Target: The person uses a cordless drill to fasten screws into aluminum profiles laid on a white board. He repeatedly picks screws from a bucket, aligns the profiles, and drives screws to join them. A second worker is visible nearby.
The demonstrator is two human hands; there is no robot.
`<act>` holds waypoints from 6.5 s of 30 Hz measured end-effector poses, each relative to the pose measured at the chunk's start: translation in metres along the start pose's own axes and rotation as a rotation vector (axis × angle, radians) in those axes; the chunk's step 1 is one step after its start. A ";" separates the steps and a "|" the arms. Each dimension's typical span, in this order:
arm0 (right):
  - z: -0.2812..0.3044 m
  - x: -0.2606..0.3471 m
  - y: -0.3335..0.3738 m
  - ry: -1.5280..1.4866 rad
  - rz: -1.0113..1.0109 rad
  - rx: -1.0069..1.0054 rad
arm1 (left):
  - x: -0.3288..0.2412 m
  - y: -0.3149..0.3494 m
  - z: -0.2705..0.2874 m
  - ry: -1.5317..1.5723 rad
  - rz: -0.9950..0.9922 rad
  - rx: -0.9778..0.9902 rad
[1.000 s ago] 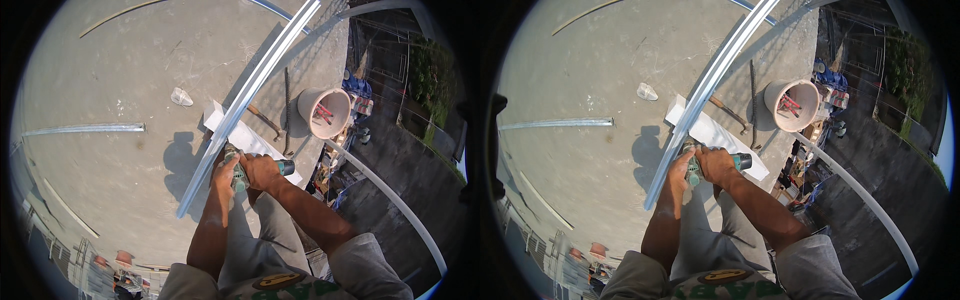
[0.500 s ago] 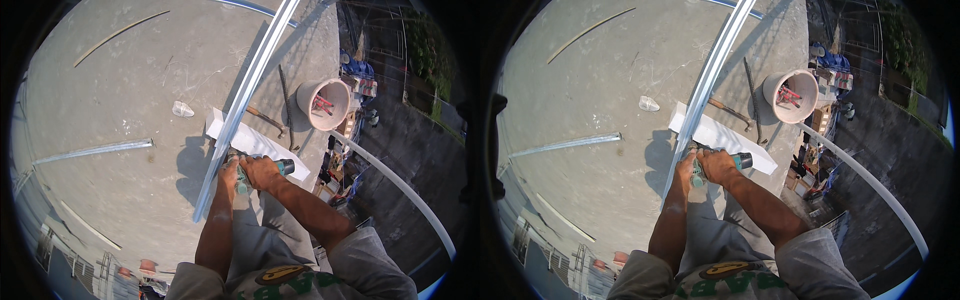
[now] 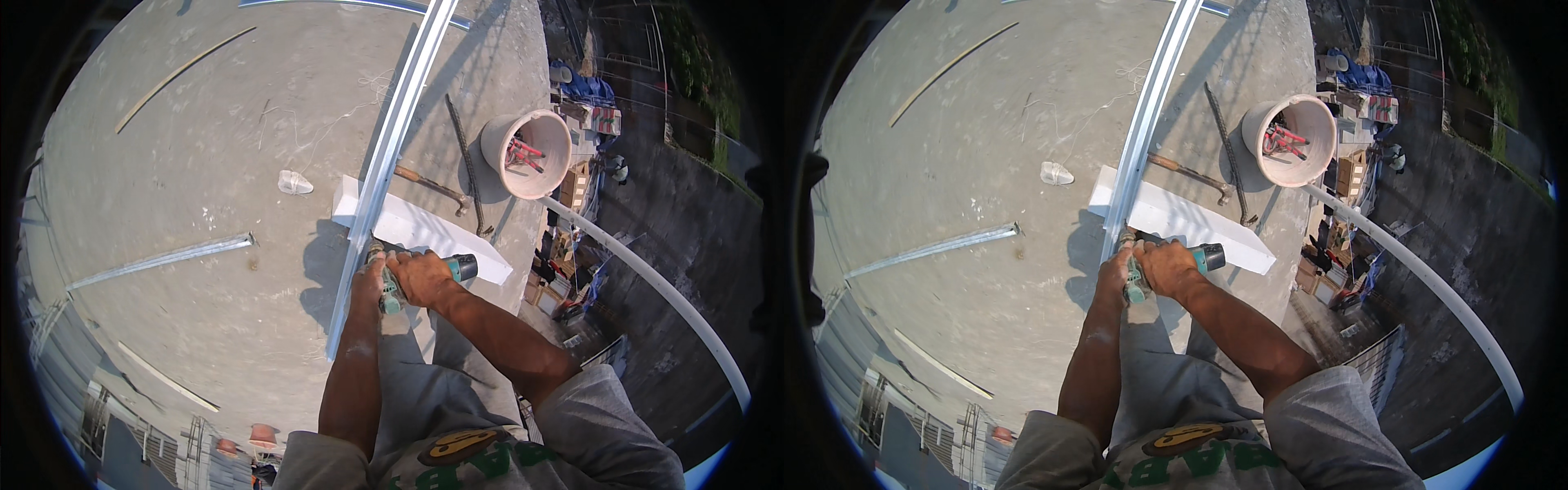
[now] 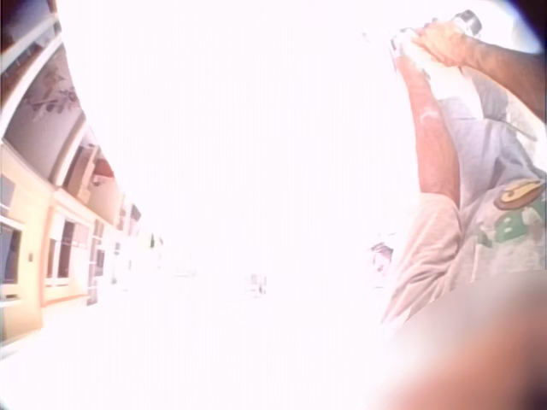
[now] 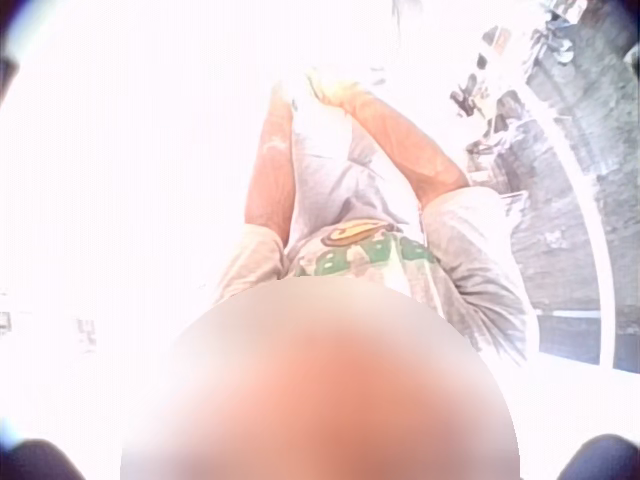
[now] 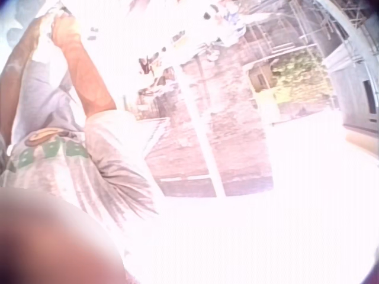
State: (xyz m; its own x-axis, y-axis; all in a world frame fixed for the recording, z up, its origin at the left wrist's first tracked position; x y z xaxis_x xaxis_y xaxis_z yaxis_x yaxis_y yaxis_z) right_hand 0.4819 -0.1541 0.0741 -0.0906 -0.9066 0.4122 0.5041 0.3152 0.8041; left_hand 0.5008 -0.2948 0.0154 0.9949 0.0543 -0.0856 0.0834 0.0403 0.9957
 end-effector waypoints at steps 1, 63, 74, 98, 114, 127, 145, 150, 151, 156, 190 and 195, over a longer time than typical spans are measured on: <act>-0.001 0.000 0.000 0.004 0.001 -0.010 | 0.000 0.000 0.000 -0.011 0.002 0.000; -0.006 -0.032 -0.020 0.155 0.122 0.019 | 0.016 -0.040 -0.007 0.012 0.033 -0.056; -0.017 -0.033 -0.023 0.366 0.187 0.029 | -0.004 -0.129 0.035 -0.551 -0.451 -0.286; -0.179 -0.166 -0.004 0.349 0.192 -0.473 | 0.014 -0.150 0.036 -0.318 -0.479 -0.155; -0.186 -0.162 -0.009 0.296 0.154 -0.402 | 0.027 -0.119 0.031 -0.104 -0.365 -0.161; -0.167 -0.151 0.002 0.270 -0.071 -0.300 | -0.006 -0.078 0.047 -0.102 -0.600 -0.265; -0.091 -0.323 0.022 -0.446 -0.516 -1.001 | 0.005 -0.095 0.017 -0.545 -0.826 -0.396; -0.056 -0.393 0.010 -0.397 -0.608 -1.080 | 0.002 -0.095 0.015 -0.710 -0.980 -0.482; -0.050 -0.403 0.004 -0.350 -0.600 -1.103 | 0.003 -0.095 0.015 -0.733 -0.972 -0.466; -0.028 -0.454 -0.037 -0.188 -0.607 -1.121 | 0.005 -0.096 0.013 -0.751 -1.005 -0.364; -0.018 -0.566 -0.146 -0.258 -0.753 -0.848 | -0.013 -0.093 0.002 -0.727 -0.912 -0.452; -0.029 -0.596 -0.146 -0.234 -0.807 -0.800 | -0.026 -0.098 0.009 -0.775 -0.916 -0.529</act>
State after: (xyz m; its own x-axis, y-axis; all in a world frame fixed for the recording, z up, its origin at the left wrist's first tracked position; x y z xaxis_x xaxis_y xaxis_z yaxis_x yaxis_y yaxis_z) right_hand 0.4869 0.3325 -0.3013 -0.7477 -0.6628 0.0397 0.6189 -0.6741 0.4032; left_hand 0.4672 -0.3090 -0.0794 0.3792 -0.7783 -0.5004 0.8863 0.1501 0.4381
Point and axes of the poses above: each hand's wrist, its own y-axis away from the middle knuckle, its own z-axis out of the back of the hand, x = y × z, the point moved 2 cm from there along -y, towards the middle knuckle, and after that the axes turned 2 degrees about -x, right-handed, at the moved point
